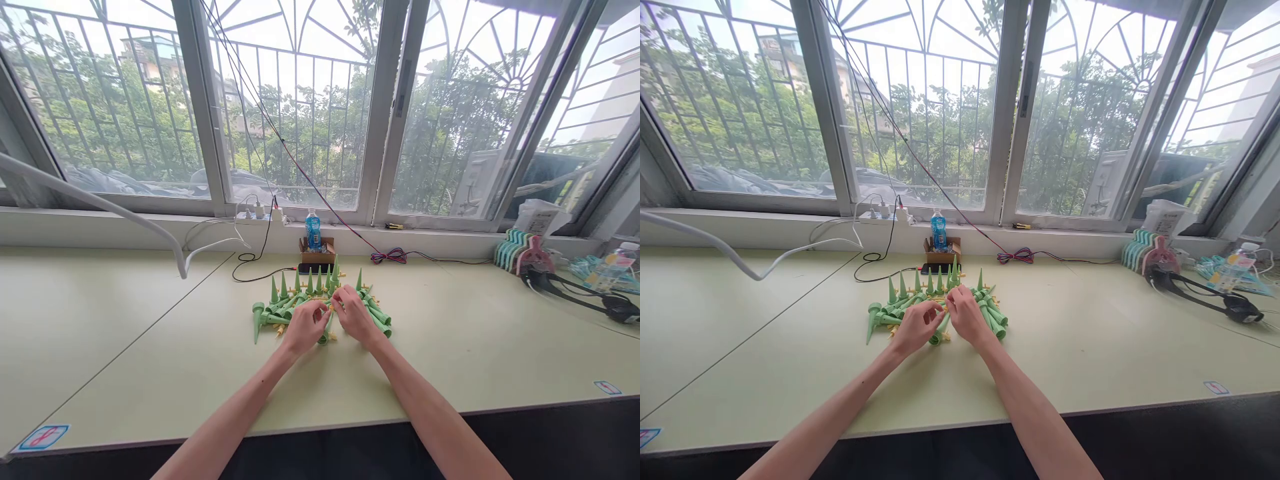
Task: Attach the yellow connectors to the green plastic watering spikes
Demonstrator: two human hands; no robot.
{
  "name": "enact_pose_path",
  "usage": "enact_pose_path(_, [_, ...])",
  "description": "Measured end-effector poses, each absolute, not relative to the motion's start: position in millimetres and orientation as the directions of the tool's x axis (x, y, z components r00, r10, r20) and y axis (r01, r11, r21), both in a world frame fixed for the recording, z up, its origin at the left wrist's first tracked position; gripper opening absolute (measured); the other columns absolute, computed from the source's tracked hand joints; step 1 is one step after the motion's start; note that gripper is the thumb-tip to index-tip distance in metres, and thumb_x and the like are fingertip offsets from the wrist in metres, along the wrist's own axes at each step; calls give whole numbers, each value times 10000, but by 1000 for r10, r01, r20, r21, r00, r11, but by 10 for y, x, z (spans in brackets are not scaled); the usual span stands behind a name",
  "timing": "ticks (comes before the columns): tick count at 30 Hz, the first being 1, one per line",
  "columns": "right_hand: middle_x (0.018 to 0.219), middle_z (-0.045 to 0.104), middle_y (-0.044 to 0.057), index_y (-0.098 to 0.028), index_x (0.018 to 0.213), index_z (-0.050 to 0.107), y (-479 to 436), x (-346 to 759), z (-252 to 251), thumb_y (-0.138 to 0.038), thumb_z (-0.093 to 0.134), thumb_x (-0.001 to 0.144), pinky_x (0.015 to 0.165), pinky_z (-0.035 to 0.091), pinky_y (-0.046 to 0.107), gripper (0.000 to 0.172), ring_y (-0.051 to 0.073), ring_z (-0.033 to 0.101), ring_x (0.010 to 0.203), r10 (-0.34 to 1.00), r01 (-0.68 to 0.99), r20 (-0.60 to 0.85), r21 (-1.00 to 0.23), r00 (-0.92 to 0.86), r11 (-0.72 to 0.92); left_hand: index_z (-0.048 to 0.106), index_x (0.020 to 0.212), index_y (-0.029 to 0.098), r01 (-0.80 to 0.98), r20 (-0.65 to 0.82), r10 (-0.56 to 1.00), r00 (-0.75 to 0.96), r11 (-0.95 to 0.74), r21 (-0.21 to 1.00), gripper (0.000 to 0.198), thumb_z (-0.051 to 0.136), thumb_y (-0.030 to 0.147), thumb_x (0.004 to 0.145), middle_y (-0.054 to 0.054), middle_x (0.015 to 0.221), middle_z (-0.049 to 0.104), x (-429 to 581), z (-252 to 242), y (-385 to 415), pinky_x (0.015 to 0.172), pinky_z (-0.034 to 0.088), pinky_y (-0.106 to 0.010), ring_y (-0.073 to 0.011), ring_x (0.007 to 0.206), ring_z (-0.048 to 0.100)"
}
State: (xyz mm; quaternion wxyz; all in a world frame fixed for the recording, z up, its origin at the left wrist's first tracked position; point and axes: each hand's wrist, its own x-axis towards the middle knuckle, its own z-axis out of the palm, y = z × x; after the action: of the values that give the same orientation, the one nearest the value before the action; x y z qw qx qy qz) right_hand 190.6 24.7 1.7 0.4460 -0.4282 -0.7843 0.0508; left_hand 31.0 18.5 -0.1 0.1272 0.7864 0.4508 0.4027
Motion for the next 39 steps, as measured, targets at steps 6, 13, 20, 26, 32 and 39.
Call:
enact_pose_path(6, [902, 521, 54, -189, 846, 512, 217, 1895, 37, -165, 419, 927, 765, 432, 291, 126, 179, 507, 869, 694, 570, 673, -476, -254, 670, 650, 853, 164, 596, 523, 804, 283, -575, 561, 212, 523, 334, 836, -8, 657, 589, 310, -2, 182, 581, 385, -244, -122, 548, 472])
enact_pose_path(13, [897, 528, 46, -185, 852, 516, 194, 1880, 53, -198, 421, 938, 759, 431, 281, 129, 162, 520, 833, 698, 531, 672, -508, -249, 679, 655, 837, 168, 560, 537, 783, 313, -609, 562, 218, 491, 309, 872, -2, 671, 578, 314, 5, 175, 597, 385, -240, -113, 556, 447])
enact_pose_path(20, [876, 566, 44, -183, 858, 534, 181, 1865, 65, -222, 443, 939, 740, 431, 273, 128, 157, 532, 815, 697, 528, 675, -511, -242, 678, 680, 878, 175, 554, 557, 783, 276, -604, 573, 238, 490, 319, 878, -10, 673, 586, 309, 9, 174, 607, 384, -248, -123, 580, 458])
enact_pose_path(26, [836, 582, 39, -185, 830, 563, 190, 1868, 51, -239, 451, 943, 707, 429, 263, 168, 147, 536, 759, 706, 543, 658, -503, -264, 672, 669, 821, 172, 540, 567, 782, 260, -604, 585, 217, 500, 300, 869, -17, 678, 605, 311, 23, 171, 600, 379, -244, -119, 585, 461])
enact_pose_path(32, [784, 607, 24, -188, 809, 574, 173, 1858, 40, -254, 471, 930, 674, 420, 248, 173, 139, 540, 717, 715, 527, 636, -518, -290, 674, 640, 722, 169, 548, 556, 793, 249, -589, 594, 215, 516, 287, 853, -2, 640, 589, 306, 10, 177, 581, 360, -229, -112, 576, 457])
enact_pose_path(39, [731, 617, 7, -188, 824, 572, 157, 1849, 37, -259, 442, 930, 631, 408, 235, 182, 128, 526, 641, 754, 504, 585, -574, -298, 645, 632, 703, 171, 557, 546, 799, 252, -581, 593, 249, 510, 325, 856, -3, 637, 593, 291, -16, 195, 570, 365, -231, -113, 569, 455])
